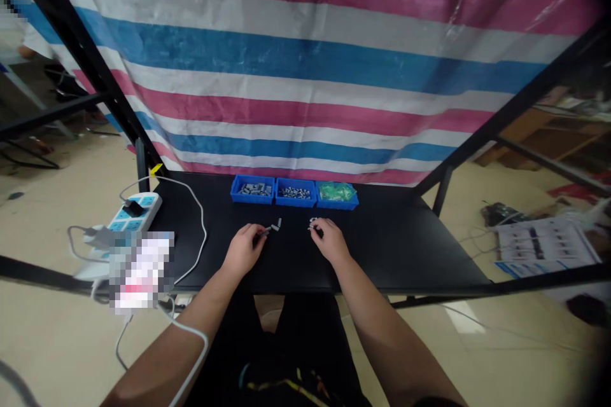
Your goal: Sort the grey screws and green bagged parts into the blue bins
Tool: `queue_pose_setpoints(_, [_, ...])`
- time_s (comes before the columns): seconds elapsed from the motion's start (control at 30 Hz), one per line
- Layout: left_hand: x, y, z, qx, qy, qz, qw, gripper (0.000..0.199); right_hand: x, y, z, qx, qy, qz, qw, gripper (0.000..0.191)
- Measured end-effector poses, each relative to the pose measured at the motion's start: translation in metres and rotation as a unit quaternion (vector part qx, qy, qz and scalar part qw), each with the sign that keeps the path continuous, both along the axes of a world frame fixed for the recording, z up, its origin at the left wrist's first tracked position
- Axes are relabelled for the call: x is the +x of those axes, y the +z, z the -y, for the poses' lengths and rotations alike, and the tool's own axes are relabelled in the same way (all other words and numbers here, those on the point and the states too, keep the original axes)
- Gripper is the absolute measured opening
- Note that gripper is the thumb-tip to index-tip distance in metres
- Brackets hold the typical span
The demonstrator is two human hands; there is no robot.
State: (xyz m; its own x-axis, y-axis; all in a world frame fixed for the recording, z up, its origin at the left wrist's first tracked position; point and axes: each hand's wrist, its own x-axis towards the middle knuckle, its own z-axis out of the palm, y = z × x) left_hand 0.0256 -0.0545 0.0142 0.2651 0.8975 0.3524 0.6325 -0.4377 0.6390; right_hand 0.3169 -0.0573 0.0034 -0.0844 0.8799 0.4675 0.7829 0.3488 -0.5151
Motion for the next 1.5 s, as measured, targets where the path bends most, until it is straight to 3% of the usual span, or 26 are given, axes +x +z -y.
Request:
queue_pose_setpoints(0.3, [-0.001, 0.005, -0.004, -0.054, 0.005, 0.110, 0.992, 0.011, -0.003, 0.008, 0.000, 0.016, 0.014, -0.038, 0.999, 0.011])
queue_pose_setpoints(0.4, [0.005, 0.029, -0.022, -0.027, 0.029, 0.147, 0.988, 0.014, -0.008, 0.023, -0.018, 0.035, 0.000, -0.079, 0.996, 0.009])
queue_pose_setpoints(0.53, [0.010, 0.081, -0.063, 0.093, 0.065, 0.139, 0.984, 0.013, -0.020, 0.054, -0.054, 0.067, -0.049, -0.108, 0.991, 0.013])
queue_pose_setpoints(0.6, [0.010, 0.100, -0.080, 0.115, 0.089, 0.032, 0.989, 0.010, -0.023, 0.062, -0.067, 0.034, -0.070, -0.090, 0.993, 0.017])
queue_pose_setpoints(0.67, [0.009, 0.107, -0.087, 0.105, 0.131, -0.087, 0.982, 0.020, -0.021, 0.063, -0.070, -0.024, -0.082, -0.055, 0.995, 0.022])
queue_pose_setpoints(0.77, [0.009, 0.096, -0.076, 0.068, 0.122, -0.139, 0.980, 0.019, -0.015, 0.051, -0.054, -0.083, -0.079, -0.028, 0.993, 0.010])
queue_pose_setpoints(0.9, [0.011, 0.056, -0.047, -0.042, 0.004, -0.135, 0.990, 0.020, -0.012, 0.033, -0.026, -0.140, -0.081, 0.013, 0.987, 0.006])
queue_pose_setpoints(1.0, [0.015, 0.033, -0.037, -0.058, -0.030, -0.158, 0.985, 0.019, -0.017, 0.030, -0.022, -0.160, -0.084, 0.045, 0.982, 0.004])
queue_pose_setpoints(1.07, [0.018, 0.026, -0.037, -0.062, -0.032, -0.169, 0.983, 0.015, -0.023, 0.031, -0.026, -0.163, -0.080, 0.056, 0.982, 0.008])
queue_pose_setpoints(1.23, [0.017, 0.027, -0.044, -0.068, -0.025, -0.187, 0.980, 0.015, -0.039, 0.036, -0.040, -0.162, -0.076, 0.081, 0.980, 0.020])
queue_pose_setpoints(1.33, [0.013, 0.030, -0.045, -0.083, -0.014, -0.189, 0.978, 0.016, -0.047, 0.040, -0.047, -0.169, -0.070, 0.112, 0.977, 0.010])
queue_pose_setpoints(1.5, [0.005, 0.056, -0.062, -0.028, 0.032, -0.140, 0.989, 0.015, -0.052, 0.059, -0.061, -0.173, -0.087, 0.117, 0.974, 0.008])
